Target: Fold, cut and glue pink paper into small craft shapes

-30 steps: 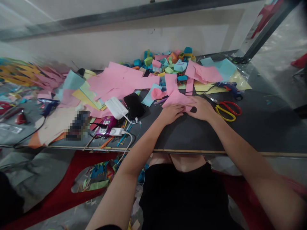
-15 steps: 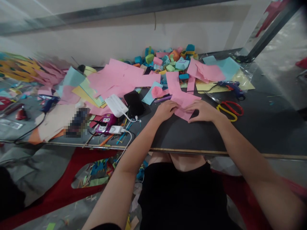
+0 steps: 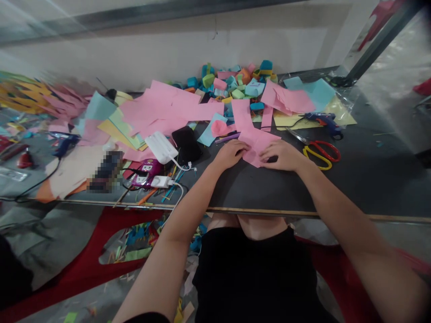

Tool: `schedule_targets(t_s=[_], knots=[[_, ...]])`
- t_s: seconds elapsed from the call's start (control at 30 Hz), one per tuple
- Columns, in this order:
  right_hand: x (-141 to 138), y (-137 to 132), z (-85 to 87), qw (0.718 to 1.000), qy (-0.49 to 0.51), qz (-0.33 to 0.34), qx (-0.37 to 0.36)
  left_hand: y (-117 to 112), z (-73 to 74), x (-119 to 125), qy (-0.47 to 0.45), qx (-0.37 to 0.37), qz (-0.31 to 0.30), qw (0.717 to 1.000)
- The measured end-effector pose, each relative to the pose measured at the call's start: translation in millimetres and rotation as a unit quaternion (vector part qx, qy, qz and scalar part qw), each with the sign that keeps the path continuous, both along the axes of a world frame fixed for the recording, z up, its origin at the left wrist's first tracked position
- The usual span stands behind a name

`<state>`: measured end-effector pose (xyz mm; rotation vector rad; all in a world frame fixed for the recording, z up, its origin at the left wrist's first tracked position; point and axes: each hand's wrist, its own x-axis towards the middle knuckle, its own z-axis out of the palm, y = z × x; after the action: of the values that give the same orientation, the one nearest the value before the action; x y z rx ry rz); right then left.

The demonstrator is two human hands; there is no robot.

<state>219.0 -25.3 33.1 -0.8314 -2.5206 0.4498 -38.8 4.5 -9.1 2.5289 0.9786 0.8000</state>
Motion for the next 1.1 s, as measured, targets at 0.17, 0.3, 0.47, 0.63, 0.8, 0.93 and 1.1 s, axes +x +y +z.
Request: schedule_targets(t_s=[0.17, 0.3, 0.47, 0.63, 0.8, 0.93, 1.1], knots=[[-8, -3, -1.1, 0.999, 0.023, 0.029, -0.017, 2, -1.1, -3, -0.006, 0.004, 0.0, 1.0], [-12, -6, -4.8, 0.99, 0.076, -0.075, -0.091, -1, 4.5, -6, 0.011, 0.003, -0.018, 1.0], [-13, 0, -9.8, 0.957, 0.109, -0.226, -0.148, -18, 9.9, 4, 0.057, 0.01, -0.011, 0.998], [-13, 5, -14.3, 0.944, 0.112, -0.27, -0.154, -30, 9.3, 17, 0.067, -0.005, 0.019, 0.998], [-15, 3, -15.4, 0.941, 0.106, -0.283, -0.151, -32, 13.0, 19, 0.086, -0.01, 0.041, 0.995], [-17, 3, -15.7, 0.934, 0.111, -0.302, -0.155, -32, 12.8, 20, 0.081, -0.007, 0.042, 0.996], [-19, 5, -17.8, 0.929, 0.112, -0.319, -0.149, -32, 9.9, 21, 0.068, 0.001, 0.039, 0.997]])
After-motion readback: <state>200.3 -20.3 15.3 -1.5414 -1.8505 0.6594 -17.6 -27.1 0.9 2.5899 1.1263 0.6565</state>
